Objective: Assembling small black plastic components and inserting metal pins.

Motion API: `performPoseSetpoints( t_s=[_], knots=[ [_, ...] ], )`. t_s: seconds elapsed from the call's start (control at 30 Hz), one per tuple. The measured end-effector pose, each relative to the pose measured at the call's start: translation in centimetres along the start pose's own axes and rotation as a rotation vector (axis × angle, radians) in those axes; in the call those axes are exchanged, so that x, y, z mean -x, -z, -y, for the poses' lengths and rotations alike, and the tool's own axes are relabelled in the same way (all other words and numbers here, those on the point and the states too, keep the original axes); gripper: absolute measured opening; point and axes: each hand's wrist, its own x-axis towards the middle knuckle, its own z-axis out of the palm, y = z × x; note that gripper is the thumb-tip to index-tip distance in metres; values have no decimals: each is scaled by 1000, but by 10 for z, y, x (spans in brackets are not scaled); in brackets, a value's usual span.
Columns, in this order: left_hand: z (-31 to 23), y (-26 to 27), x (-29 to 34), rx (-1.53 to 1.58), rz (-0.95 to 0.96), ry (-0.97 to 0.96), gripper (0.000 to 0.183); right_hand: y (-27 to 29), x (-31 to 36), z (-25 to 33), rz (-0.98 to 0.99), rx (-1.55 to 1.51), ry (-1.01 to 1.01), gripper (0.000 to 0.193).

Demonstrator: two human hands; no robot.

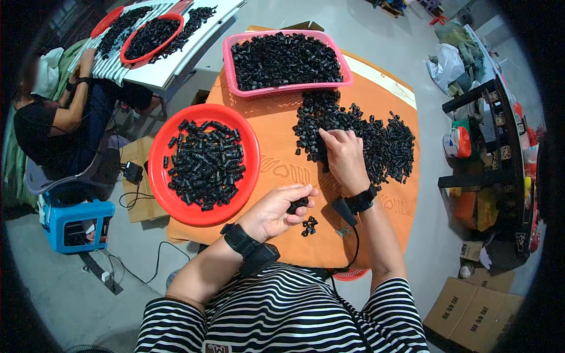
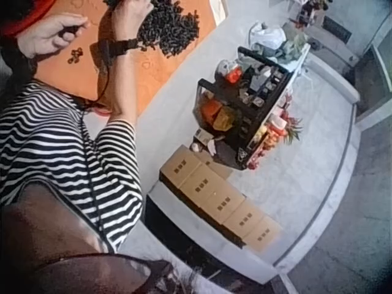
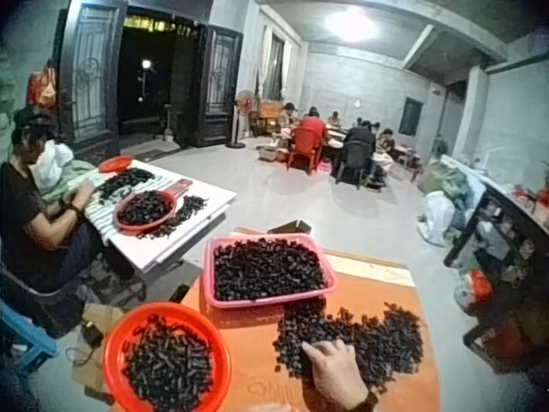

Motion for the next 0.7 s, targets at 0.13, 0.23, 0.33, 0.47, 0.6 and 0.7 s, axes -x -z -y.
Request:
performPoseSetpoints(
  t_s=[0.13,0.23,0.33,0.47,0.6,0.7],
  knots=[
    [1,5,0,11,-13,-14,21,-4,-6,-6,-42,17,30,35],
    [0,6,4,9,-2,-9,21,-1,-3,-6,-33,26,-7,37],
    [3,10,1,47,66,41,22,3,-1,0,79,60,68,39],
    [4,7,2,5,104,54,24,-1,-4,-9,-16,36,41,37],
    [2,4,0,26,-5,32,23,-6,-26,-17,-100,-56,-50,32],
    [1,2,-3,43,-91,28,21,-26,-52,-23,-155,-17,48,33]
  ],
)
